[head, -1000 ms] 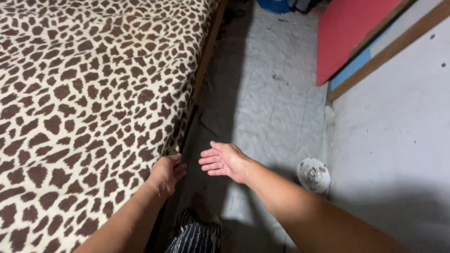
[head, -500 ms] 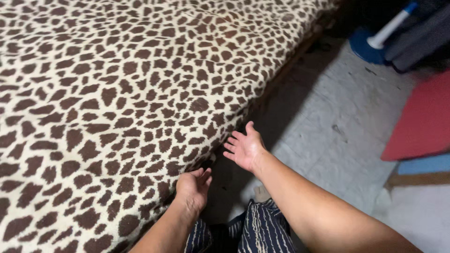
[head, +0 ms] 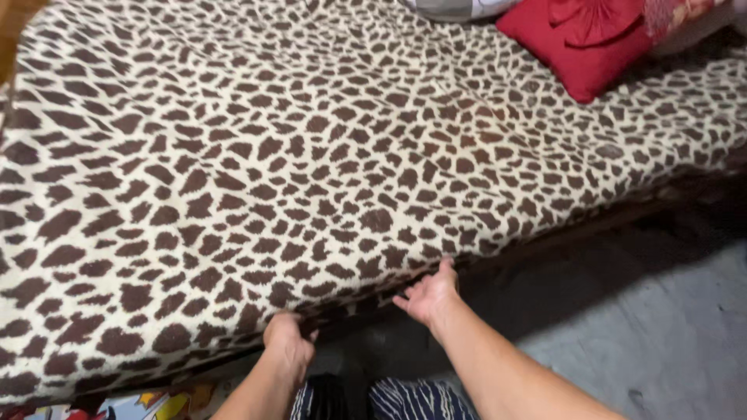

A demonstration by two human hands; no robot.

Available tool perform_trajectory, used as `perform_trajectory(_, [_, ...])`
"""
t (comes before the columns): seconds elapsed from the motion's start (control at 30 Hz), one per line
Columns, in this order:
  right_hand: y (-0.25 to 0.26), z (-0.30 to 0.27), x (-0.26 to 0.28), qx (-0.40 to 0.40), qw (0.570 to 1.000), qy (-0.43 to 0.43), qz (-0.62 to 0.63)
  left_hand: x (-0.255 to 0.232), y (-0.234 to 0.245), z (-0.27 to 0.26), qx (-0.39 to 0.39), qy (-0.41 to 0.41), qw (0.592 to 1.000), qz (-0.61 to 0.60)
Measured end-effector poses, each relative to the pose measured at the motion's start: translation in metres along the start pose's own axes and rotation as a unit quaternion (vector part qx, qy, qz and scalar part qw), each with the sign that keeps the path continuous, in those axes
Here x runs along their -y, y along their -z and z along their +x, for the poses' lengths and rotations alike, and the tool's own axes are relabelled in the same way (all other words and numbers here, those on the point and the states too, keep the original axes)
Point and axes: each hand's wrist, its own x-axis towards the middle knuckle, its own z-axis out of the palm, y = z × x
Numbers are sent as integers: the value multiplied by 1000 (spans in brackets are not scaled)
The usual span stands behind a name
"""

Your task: The person arranges several decorative pillows on a bed with a leopard-print sheet, then smooths and tucks the sheet around the mattress edges. The person handles a pink pillow with a flower, a red pillow with a bow, a pink bubble-tea plush, and a checkered pillow, placing them at the head of the bed before tucking the sheet.

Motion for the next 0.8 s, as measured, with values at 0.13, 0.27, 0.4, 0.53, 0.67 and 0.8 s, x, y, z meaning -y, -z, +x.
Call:
perform_trajectory(0.13, [-4, 8, -2, 45, 998, -11, 45, -8, 13, 25, 81, 28, 994, -67])
perform_trajectory(0.27, [-11, 3, -6, 76, 993, -7, 92, 1, 23, 20, 117, 61, 987, -95])
perform_trajectory(0.4, [-31, -17, 2, 68, 986, 19, 150, -17, 20, -15, 260, -107, 958, -54])
perform_trajectory(0.53, [-30, -25, 14, 141, 981, 37, 130, -31, 15, -12, 177, -17, 970, -163])
perform_trajectory(0.67, [-51, -38, 17, 141, 987, 43, 65, -46, 14, 11, 127, -16, 982, -137])
perform_trajectory(0.8, [-66, -41, 12, 71, 992, 54, 87, -32, 35, 25, 91, -2, 987, -129])
